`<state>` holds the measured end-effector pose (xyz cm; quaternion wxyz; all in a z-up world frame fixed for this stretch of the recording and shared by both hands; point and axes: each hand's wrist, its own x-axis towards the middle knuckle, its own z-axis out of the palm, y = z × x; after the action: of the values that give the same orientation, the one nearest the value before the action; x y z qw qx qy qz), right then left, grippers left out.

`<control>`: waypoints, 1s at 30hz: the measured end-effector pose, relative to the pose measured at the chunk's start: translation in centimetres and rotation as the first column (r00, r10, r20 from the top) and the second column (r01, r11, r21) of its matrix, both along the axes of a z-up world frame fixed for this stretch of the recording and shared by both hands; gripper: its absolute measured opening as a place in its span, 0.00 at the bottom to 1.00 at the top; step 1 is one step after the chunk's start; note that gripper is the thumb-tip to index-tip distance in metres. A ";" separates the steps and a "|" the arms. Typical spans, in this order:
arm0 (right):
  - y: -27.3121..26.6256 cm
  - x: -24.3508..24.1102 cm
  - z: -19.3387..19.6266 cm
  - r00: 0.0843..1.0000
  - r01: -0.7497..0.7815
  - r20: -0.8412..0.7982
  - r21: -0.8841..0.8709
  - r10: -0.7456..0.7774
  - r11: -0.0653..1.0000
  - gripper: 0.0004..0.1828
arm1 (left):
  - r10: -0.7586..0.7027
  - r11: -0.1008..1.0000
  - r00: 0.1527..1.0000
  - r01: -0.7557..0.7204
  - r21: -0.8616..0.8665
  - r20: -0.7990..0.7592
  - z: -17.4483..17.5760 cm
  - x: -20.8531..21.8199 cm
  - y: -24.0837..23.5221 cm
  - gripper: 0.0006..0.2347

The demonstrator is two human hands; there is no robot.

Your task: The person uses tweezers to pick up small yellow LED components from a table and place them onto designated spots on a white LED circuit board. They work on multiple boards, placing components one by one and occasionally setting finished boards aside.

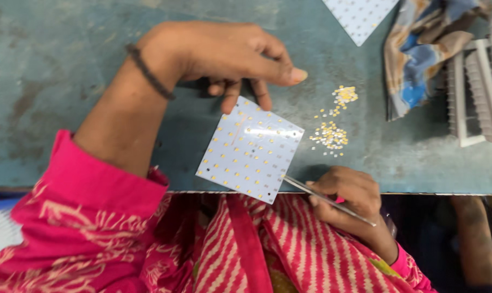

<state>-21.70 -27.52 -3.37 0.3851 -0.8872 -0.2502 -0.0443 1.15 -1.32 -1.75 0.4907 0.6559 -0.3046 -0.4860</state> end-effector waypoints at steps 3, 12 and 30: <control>1.1 0.5 -0.3 0.996 -0.085 0.010 -0.021 0.086 0.996 0.08 | 0.038 0.994 0.998 -0.043 0.097 0.049 0.4 -0.2 0.0 0.30; 1.6 0.8 0.0 0.997 -0.072 -0.021 -0.064 0.071 0.995 0.09 | 0.037 0.994 0.998 -0.041 0.097 0.043 0.6 -0.3 -0.1 0.30; -1.8 0.7 -0.7 0.925 0.379 -0.013 -0.053 -0.381 0.924 0.08 | 0.036 0.991 0.998 -0.043 0.126 0.056 1.1 -0.3 -0.3 0.29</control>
<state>-20.96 -29.32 -4.03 0.3500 -0.9286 -0.0701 -0.1017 0.84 -1.63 -0.63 0.4490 0.7044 -0.2730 -0.4771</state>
